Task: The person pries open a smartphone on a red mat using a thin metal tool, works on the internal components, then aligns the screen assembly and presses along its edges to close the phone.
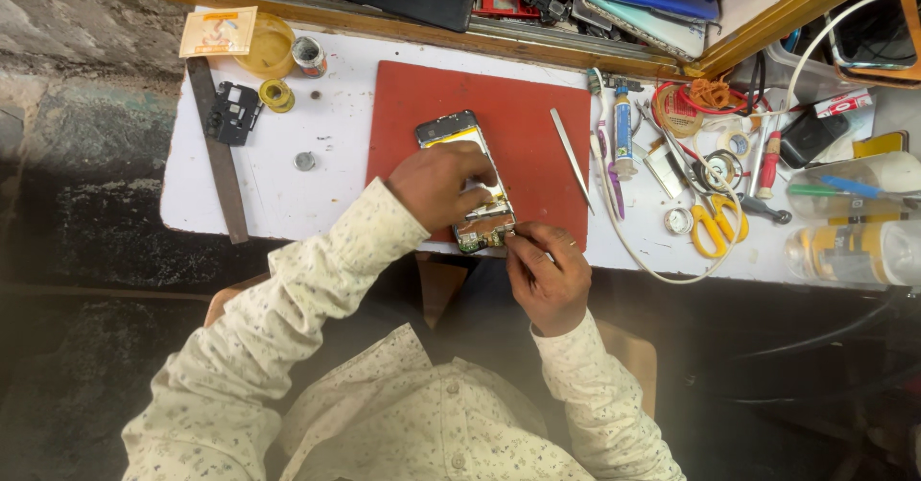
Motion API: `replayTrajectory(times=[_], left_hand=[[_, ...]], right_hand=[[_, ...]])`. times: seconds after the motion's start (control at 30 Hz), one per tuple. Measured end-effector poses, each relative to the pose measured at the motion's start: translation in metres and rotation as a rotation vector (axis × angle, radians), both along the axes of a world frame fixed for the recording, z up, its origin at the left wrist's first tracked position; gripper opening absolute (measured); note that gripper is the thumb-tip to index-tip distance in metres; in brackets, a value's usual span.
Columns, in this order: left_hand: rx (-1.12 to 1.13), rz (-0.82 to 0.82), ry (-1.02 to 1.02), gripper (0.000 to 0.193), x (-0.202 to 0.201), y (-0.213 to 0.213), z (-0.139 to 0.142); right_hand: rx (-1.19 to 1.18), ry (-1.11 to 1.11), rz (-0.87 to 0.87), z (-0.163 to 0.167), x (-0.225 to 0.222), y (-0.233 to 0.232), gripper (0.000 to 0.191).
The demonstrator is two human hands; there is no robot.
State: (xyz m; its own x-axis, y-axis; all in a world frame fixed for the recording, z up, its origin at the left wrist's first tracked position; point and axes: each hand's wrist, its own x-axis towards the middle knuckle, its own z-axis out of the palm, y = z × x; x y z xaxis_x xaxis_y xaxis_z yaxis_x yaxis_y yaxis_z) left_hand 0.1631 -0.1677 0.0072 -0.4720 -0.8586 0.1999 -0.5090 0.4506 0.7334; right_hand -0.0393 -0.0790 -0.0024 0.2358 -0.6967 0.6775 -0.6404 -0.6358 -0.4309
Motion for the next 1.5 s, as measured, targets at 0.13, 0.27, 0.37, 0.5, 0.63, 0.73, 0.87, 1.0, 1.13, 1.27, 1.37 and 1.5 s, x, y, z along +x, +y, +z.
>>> replayTrajectory(times=[0.13, 0.27, 0.37, 0.5, 0.63, 0.73, 0.87, 1.0, 1.13, 1.27, 1.37, 1.5], left_hand=[[0.035, -0.118, -0.122, 0.015, -0.008, -0.007, 0.006], [0.131, -0.158, -0.206, 0.017, -0.013, -0.013, 0.007], [0.090, -0.198, -0.210, 0.019, -0.014, -0.017, 0.005], [0.010, -0.230, -0.226, 0.022, -0.014, -0.020, 0.003], [0.114, -0.210, -0.251, 0.021, -0.013, -0.019, 0.009], [0.161, -0.223, -0.163, 0.017, -0.008, -0.019, 0.017], [0.202, -0.273, -0.156, 0.015, -0.001, -0.019, 0.024], [0.179, -0.302, -0.192, 0.010, 0.003, -0.015, 0.025], [0.138, -0.300, -0.198, 0.009, 0.003, -0.013, 0.023], [0.187, -0.336, -0.285, 0.009, 0.001, -0.018, 0.020], [0.231, -0.341, -0.362, 0.013, -0.002, -0.023, 0.018], [0.252, -0.371, -0.372, 0.013, -0.007, -0.032, 0.019]], right_hand=[[-0.001, -0.001, 0.003, -0.001, 0.000, 0.000, 0.025], [0.006, -0.019, 0.015, -0.001, -0.001, -0.002, 0.025], [0.017, -0.024, 0.012, 0.000, -0.001, -0.003, 0.025], [0.013, -0.022, 0.011, 0.000, -0.001, -0.003, 0.025], [0.006, -0.016, -0.006, -0.002, -0.001, -0.001, 0.025], [0.003, -0.014, -0.016, -0.003, -0.001, 0.001, 0.025], [0.008, -0.013, -0.016, -0.004, -0.001, 0.003, 0.025], [0.003, -0.016, -0.011, -0.005, -0.002, 0.004, 0.025], [0.006, 0.001, -0.009, -0.006, -0.002, 0.005, 0.024], [0.011, 0.002, 0.005, -0.003, -0.001, 0.005, 0.024], [-0.004, 0.041, 0.007, 0.003, -0.001, 0.005, 0.024], [-0.042, 0.081, 0.031, 0.014, 0.001, 0.003, 0.025]])
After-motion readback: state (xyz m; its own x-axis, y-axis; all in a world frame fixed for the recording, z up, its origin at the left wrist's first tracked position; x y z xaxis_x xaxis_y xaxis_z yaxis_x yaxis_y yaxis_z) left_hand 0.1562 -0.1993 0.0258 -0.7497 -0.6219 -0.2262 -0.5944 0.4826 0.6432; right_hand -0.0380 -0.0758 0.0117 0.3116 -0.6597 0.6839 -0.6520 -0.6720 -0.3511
